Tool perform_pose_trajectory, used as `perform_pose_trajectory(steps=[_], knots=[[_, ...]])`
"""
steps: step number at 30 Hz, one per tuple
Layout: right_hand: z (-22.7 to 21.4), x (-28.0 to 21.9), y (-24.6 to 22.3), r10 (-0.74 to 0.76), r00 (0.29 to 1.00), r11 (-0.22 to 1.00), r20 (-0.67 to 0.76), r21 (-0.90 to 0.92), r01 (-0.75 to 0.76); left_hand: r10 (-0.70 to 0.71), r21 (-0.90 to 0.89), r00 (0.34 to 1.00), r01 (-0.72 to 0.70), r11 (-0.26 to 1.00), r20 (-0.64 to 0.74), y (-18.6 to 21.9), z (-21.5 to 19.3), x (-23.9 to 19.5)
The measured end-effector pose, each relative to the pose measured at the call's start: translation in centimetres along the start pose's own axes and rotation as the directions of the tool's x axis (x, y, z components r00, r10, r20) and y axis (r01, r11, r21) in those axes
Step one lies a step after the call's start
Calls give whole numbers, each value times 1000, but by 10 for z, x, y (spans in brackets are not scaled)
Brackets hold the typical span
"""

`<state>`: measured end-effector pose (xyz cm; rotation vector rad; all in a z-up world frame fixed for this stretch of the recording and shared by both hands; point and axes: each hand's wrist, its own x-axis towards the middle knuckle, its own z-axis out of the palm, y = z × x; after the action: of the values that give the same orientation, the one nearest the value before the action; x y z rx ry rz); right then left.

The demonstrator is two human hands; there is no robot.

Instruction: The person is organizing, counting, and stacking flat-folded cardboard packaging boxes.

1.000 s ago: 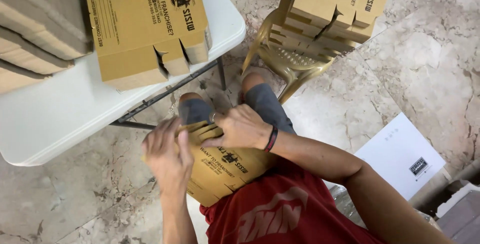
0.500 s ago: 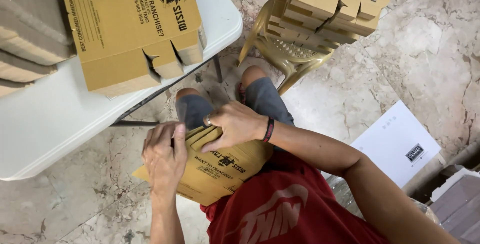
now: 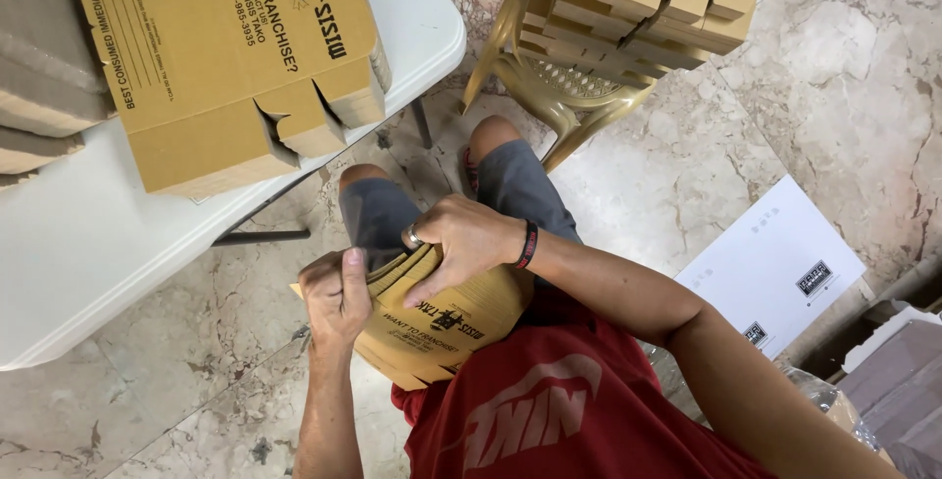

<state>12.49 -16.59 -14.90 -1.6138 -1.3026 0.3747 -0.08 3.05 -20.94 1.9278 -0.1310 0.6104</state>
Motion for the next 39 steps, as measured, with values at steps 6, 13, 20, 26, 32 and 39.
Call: perform_pose_trajectory(steps=[6, 13, 20, 26, 32, 39], knots=[[2, -1, 5, -133, 984, 991, -116, -46, 128, 28, 60, 1000, -28, 998, 4, 15, -4, 13], [8, -31, 54, -185, 972, 981, -141, 34, 192, 28, 10, 1000, -28, 1000, 7, -6, -5, -5], [-30, -85, 18, 112, 993, 788, 42, 605, -114, 58, -137, 996, -67, 988, -70, -33, -15, -27], [-33, -82, -16, 147, 963, 752, 227, 606, -258, 112, -177, 992, -120, 977, -56, -19, -23, -27], [-33, -84, -3, 48, 947, 647, 319, 712, -273, 106, -109, 994, -107, 988, -12, 8, -33, -24], [-26, -86, 6, 1, 941, 580, 340, 766, -277, 124, -31, 992, -124, 992, 6, 25, -34, -20]])
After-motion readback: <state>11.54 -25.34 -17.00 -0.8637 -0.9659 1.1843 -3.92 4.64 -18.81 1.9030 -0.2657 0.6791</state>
